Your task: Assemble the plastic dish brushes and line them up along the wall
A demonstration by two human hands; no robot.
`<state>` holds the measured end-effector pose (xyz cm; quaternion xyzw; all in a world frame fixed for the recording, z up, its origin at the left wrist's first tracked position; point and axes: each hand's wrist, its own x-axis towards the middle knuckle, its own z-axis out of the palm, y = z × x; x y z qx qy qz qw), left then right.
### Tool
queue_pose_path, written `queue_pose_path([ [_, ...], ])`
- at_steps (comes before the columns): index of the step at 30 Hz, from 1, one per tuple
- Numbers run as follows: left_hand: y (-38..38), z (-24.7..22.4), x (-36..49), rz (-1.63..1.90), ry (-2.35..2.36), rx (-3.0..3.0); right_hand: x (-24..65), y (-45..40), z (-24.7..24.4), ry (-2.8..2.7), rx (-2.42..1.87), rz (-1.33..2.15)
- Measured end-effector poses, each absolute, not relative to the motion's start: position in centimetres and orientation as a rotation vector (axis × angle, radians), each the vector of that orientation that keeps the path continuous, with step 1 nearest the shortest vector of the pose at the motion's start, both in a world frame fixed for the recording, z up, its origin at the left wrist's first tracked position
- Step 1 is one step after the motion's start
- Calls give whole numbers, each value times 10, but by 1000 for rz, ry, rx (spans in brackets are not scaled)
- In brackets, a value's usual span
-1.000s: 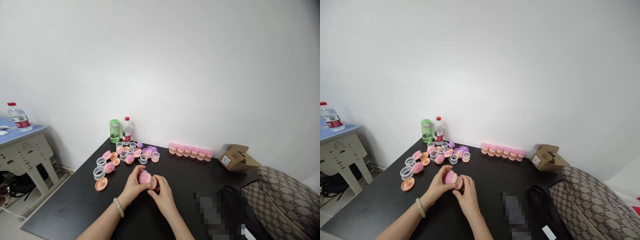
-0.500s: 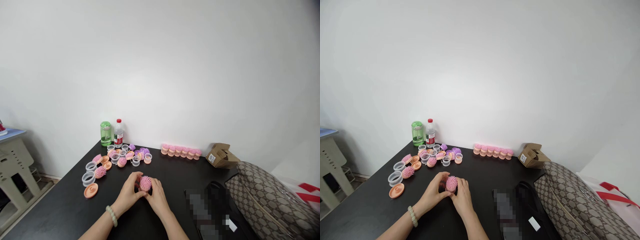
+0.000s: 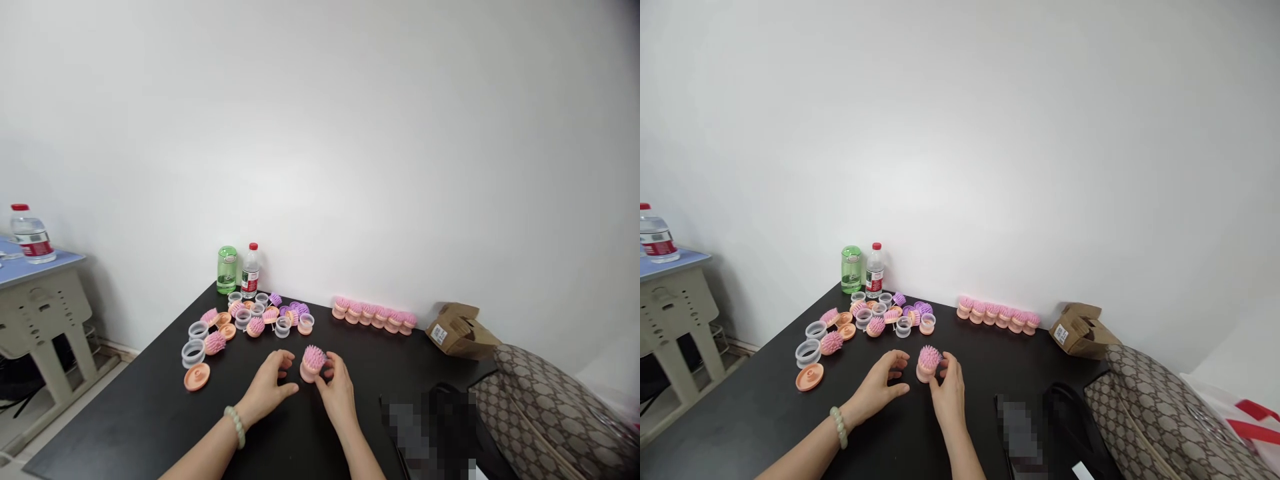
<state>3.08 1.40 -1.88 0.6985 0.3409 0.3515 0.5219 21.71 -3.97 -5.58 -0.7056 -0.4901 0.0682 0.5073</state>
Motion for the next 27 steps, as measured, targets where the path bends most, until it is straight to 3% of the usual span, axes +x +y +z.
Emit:
queue_pose_path([
  [9, 16, -14, 25, 826, 876, 1767, 201, -37, -56, -1160, -1685, 196],
  [27, 10, -5, 25, 743, 946, 1838, 261, 56, -56, -511, -1501, 836],
])
